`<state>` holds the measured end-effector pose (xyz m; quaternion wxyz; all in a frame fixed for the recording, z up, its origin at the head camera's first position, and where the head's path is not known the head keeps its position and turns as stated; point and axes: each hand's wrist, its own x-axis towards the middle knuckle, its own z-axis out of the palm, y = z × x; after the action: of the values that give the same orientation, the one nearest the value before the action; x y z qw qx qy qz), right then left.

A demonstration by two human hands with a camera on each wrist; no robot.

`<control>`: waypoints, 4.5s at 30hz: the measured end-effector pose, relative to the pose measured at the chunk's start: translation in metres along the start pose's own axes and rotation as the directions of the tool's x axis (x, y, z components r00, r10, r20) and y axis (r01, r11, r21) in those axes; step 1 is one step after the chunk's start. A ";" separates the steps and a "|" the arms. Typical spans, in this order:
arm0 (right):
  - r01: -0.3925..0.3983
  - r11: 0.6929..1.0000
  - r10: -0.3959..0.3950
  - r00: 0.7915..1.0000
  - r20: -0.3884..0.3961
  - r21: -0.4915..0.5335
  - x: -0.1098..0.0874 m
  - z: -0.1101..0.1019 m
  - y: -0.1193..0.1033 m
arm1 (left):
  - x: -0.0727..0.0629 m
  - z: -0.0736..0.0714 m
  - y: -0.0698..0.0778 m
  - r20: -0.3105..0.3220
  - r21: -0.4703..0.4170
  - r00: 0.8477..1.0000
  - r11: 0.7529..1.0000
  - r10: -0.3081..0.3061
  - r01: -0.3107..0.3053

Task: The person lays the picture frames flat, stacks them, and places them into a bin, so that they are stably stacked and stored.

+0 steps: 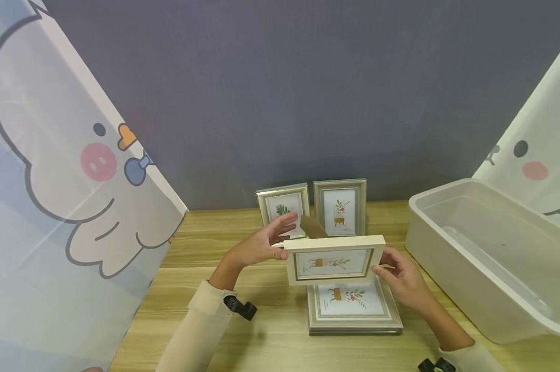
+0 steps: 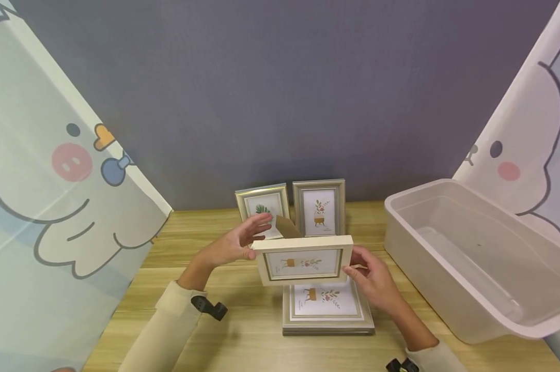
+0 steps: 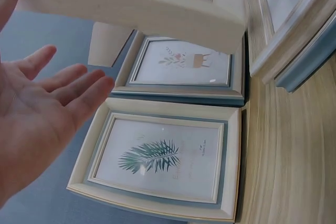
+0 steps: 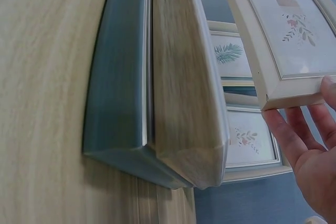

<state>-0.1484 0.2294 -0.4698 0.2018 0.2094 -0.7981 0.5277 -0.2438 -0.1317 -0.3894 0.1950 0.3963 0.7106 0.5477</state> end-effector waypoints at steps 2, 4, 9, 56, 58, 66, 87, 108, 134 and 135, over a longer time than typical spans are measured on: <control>-0.005 1.000 0.005 1.000 0.003 -0.001 0.000 -0.001 -0.001 | 0.001 0.001 0.000 0.025 -0.017 0.999 1.000 0.020 -0.019; -0.010 1.000 0.010 1.000 0.006 0.002 -0.001 -0.001 -0.002 | 0.001 0.001 0.001 0.042 -0.034 0.998 0.999 0.041 -0.039; -0.003 1.000 0.003 1.000 0.014 0.022 0.000 -0.002 -0.003 | 0.002 0.003 0.002 0.072 -0.062 0.995 0.996 0.075 -0.071; 0.023 1.000 -0.023 1.000 -0.013 0.001 0.001 0.001 -0.003 | -0.005 0.002 -0.002 -0.144 0.032 0.989 0.999 0.030 -0.026; 0.024 1.000 -0.024 1.000 -0.018 -0.001 0.001 0.001 -0.003 | -0.005 0.003 -0.002 -0.170 0.032 0.985 0.999 0.035 -0.030; 0.015 1.000 -0.015 0.999 -0.032 -0.012 0.001 0.002 -0.004 | -0.005 0.009 0.002 -0.277 0.079 0.960 0.997 0.030 -0.008; -0.054 0.997 0.053 0.998 -0.021 -0.049 -0.001 -0.001 -0.005 | -0.005 0.022 0.006 -0.395 0.141 0.917 0.990 0.050 0.007; -0.314 0.946 0.283 0.921 0.268 0.080 -0.011 -0.027 -0.008 | 0.004 0.054 -0.034 -0.455 -0.064 0.862 0.973 -0.226 0.221; -0.619 0.784 0.555 0.734 0.392 0.049 -0.027 -0.037 0.002 | 0.014 0.082 -0.073 -0.374 -0.188 0.826 0.907 -0.422 0.378; -0.625 0.779 0.562 0.730 0.390 0.047 -0.028 -0.037 0.003 | 0.014 0.082 -0.073 -0.372 -0.185 0.827 0.906 -0.423 0.380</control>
<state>-0.1232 0.2681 -0.4734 -0.1446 0.0510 -0.7959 0.5857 -0.2197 -0.0756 -0.4824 0.1752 0.1058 0.7734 0.6000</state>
